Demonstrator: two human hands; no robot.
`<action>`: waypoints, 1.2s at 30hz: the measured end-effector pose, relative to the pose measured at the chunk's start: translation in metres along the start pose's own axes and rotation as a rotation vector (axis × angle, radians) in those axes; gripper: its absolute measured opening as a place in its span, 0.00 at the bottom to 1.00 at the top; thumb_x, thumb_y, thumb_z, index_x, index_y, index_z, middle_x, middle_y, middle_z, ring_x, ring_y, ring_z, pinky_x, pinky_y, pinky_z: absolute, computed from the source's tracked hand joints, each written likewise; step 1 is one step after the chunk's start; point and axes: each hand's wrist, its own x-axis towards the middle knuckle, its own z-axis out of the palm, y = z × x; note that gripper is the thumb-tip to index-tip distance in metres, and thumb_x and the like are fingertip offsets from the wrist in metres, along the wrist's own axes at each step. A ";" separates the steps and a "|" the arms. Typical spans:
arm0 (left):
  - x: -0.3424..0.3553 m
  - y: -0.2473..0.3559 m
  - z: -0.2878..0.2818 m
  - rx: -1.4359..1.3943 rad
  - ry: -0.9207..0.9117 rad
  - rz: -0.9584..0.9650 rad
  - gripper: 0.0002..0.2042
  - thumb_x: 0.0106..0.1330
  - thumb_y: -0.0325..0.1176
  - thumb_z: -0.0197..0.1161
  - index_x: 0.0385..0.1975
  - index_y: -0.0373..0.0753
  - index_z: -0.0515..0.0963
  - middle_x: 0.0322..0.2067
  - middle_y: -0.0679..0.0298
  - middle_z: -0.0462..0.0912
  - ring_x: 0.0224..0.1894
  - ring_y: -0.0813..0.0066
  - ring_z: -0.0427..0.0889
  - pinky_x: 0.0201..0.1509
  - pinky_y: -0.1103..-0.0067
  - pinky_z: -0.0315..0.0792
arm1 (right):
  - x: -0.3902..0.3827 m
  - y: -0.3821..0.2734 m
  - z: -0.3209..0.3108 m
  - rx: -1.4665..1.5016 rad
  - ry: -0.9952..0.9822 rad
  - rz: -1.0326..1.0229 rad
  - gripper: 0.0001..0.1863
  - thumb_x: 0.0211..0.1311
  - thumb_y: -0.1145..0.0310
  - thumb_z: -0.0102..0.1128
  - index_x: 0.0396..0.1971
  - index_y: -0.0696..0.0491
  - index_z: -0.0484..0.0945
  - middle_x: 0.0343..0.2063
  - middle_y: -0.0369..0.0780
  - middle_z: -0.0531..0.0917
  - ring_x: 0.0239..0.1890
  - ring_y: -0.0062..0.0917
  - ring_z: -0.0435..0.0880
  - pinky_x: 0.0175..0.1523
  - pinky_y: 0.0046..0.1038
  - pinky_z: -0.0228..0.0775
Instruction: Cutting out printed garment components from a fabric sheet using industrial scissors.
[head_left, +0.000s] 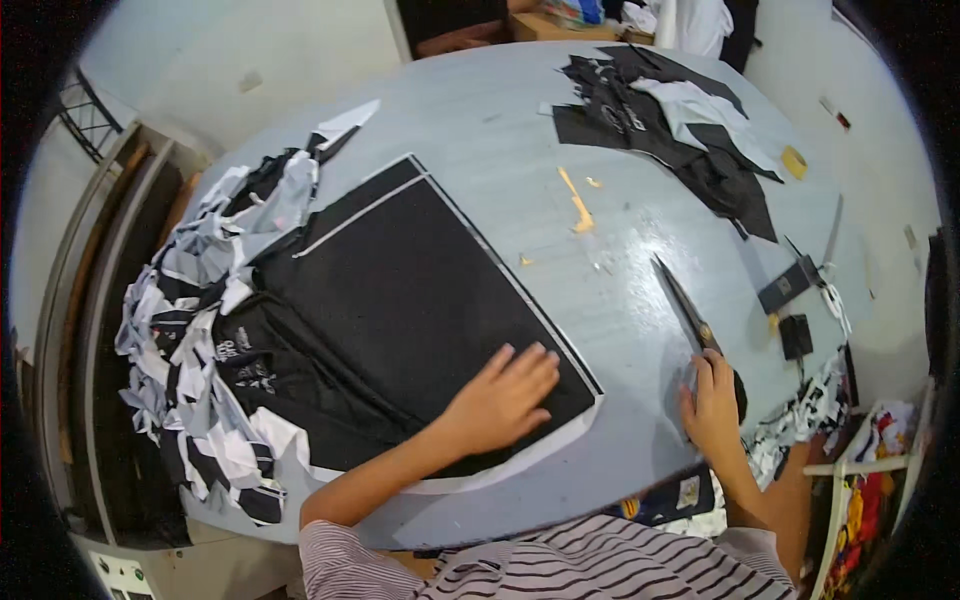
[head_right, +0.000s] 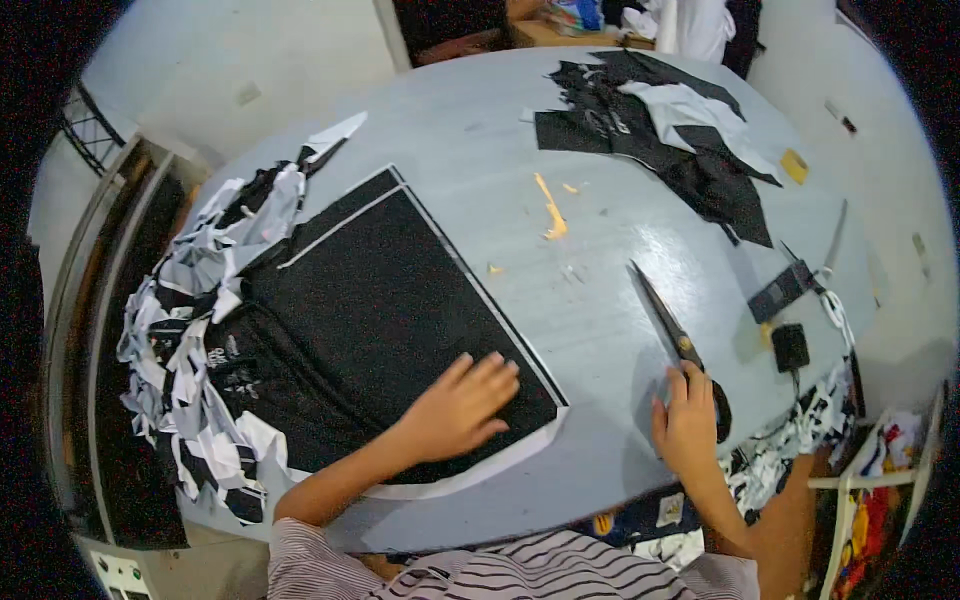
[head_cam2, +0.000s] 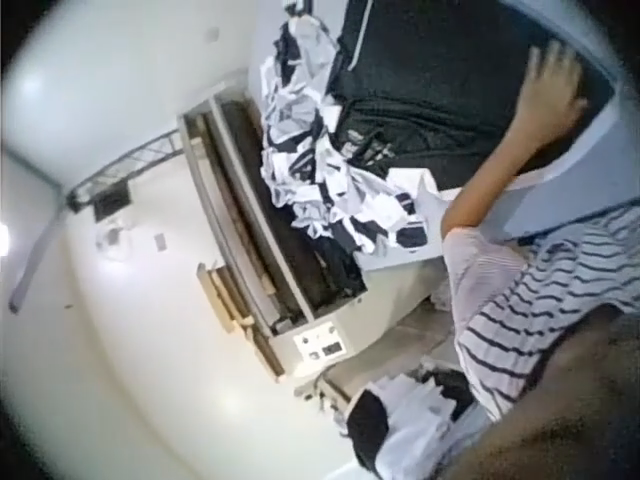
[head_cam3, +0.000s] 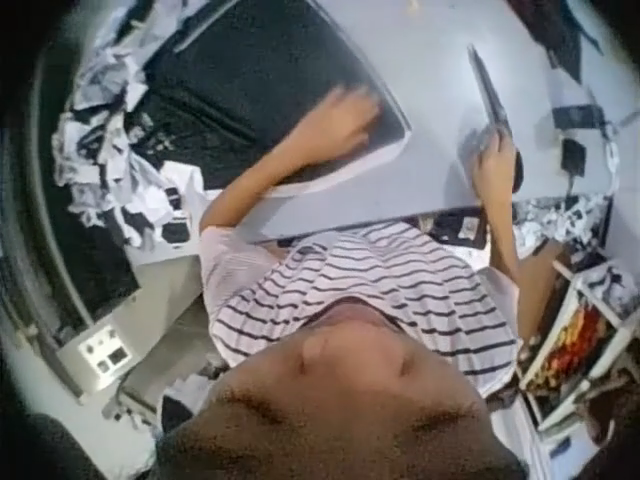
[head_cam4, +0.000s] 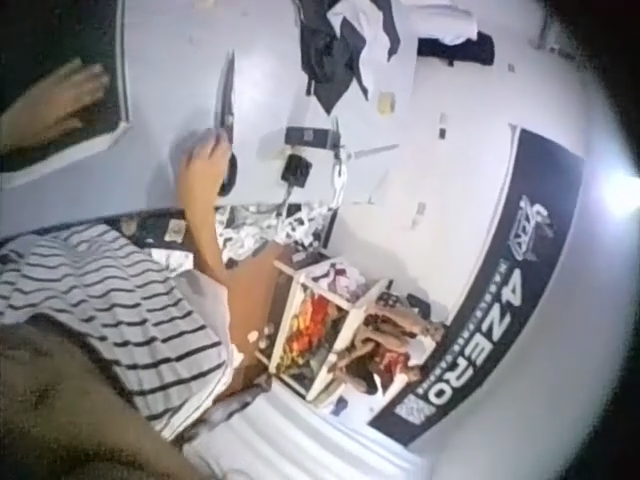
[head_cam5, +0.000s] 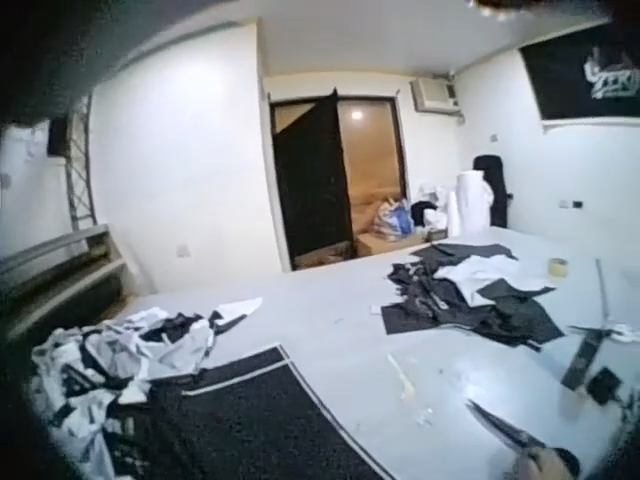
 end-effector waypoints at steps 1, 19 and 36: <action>0.002 0.017 0.013 0.015 -0.020 0.082 0.24 0.66 0.43 0.53 0.58 0.38 0.67 0.63 0.55 0.63 0.68 0.58 0.56 0.69 0.59 0.49 | -0.011 0.010 0.003 0.000 0.037 0.038 0.24 0.49 0.77 0.58 0.50 0.61 0.67 0.52 0.53 0.68 0.53 0.50 0.67 0.59 0.41 0.59; 0.034 0.045 0.048 -0.019 0.174 -0.237 0.37 0.63 0.56 0.53 0.61 0.31 0.61 0.64 0.48 0.58 0.68 0.49 0.52 0.69 0.54 0.43 | -0.083 0.037 -0.068 0.536 -0.636 0.573 0.14 0.49 0.67 0.64 0.29 0.59 0.71 0.19 0.42 0.76 0.23 0.27 0.78 0.28 0.28 0.68; 0.030 0.045 0.058 -0.042 0.170 -0.231 0.41 0.64 0.60 0.48 0.62 0.25 0.58 0.65 0.45 0.55 0.69 0.51 0.50 0.71 0.57 0.41 | -0.136 0.012 -0.069 1.075 -1.326 0.561 0.17 0.66 0.60 0.56 0.46 0.56 0.68 0.31 0.35 0.73 0.32 0.18 0.74 0.38 0.23 0.70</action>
